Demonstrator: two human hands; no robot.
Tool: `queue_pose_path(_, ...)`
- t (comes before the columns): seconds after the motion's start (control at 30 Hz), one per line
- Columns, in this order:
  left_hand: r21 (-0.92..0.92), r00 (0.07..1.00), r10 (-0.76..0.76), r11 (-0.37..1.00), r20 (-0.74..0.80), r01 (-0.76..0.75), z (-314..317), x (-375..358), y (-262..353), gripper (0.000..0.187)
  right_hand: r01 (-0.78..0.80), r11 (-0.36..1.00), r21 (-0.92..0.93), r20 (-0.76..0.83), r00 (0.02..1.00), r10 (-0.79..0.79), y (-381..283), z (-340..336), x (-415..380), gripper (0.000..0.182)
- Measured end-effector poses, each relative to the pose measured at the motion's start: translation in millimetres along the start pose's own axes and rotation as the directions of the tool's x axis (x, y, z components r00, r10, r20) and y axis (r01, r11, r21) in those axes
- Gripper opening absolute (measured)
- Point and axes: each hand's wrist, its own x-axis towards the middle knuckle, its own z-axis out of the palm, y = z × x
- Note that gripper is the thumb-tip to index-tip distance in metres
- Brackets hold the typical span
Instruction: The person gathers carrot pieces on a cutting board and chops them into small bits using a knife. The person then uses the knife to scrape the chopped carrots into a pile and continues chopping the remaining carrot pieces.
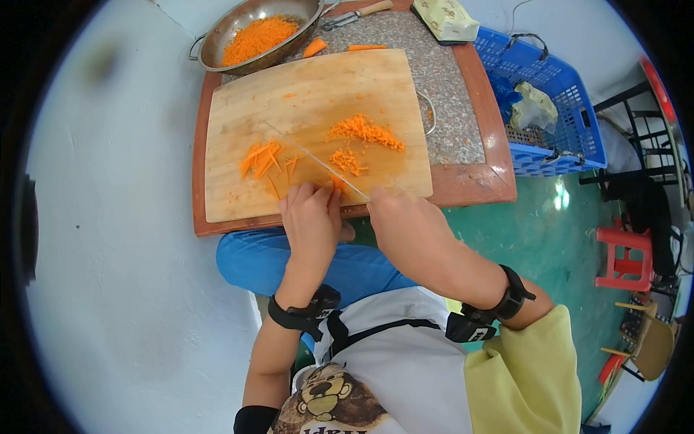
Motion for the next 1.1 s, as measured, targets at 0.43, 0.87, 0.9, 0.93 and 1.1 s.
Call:
queue_pose_path(0.43, 0.001, 0.999, 0.023, 1.000, 0.041, -0.023, -0.3, 1.5, -0.6, 0.013, 0.042, 0.999, -0.015, -0.051, 0.998, -0.043, 7.0, 8.4, -1.0, 0.019)
queue_pose_path(0.87, 0.047, 0.997, 0.077, 0.996, 0.016, -0.078, 4.4, 0.8, -3.5, 0.007, 0.015, 0.999, -0.046, -0.053, 0.998, -0.017, 6.7, 5.3, -6.7, 0.019)
queue_pose_path(0.9, 0.046, 0.997, 0.073, 0.996, 0.018, -0.073, 4.8, 0.6, -3.6, 0.007, 0.011, 0.999, -0.044, -0.067, 0.998, -0.014, 6.9, 5.5, -6.9, 0.020)
queue_pose_path(0.93, 0.046, 0.997, 0.072, 0.996, 0.018, -0.073, 5.1, 0.8, -3.5, 0.007, 0.011, 0.999, -0.045, -0.064, 0.998, -0.014, 6.5, 4.8, -6.9, 0.020)
queue_pose_path(1.1, 0.031, 0.998, 0.064, 0.997, 0.027, -0.065, 3.1, 2.1, -2.2, 0.007, 0.037, 0.999, -0.034, -0.031, 0.999, -0.038, 5.0, 5.1, -6.3, 0.020)
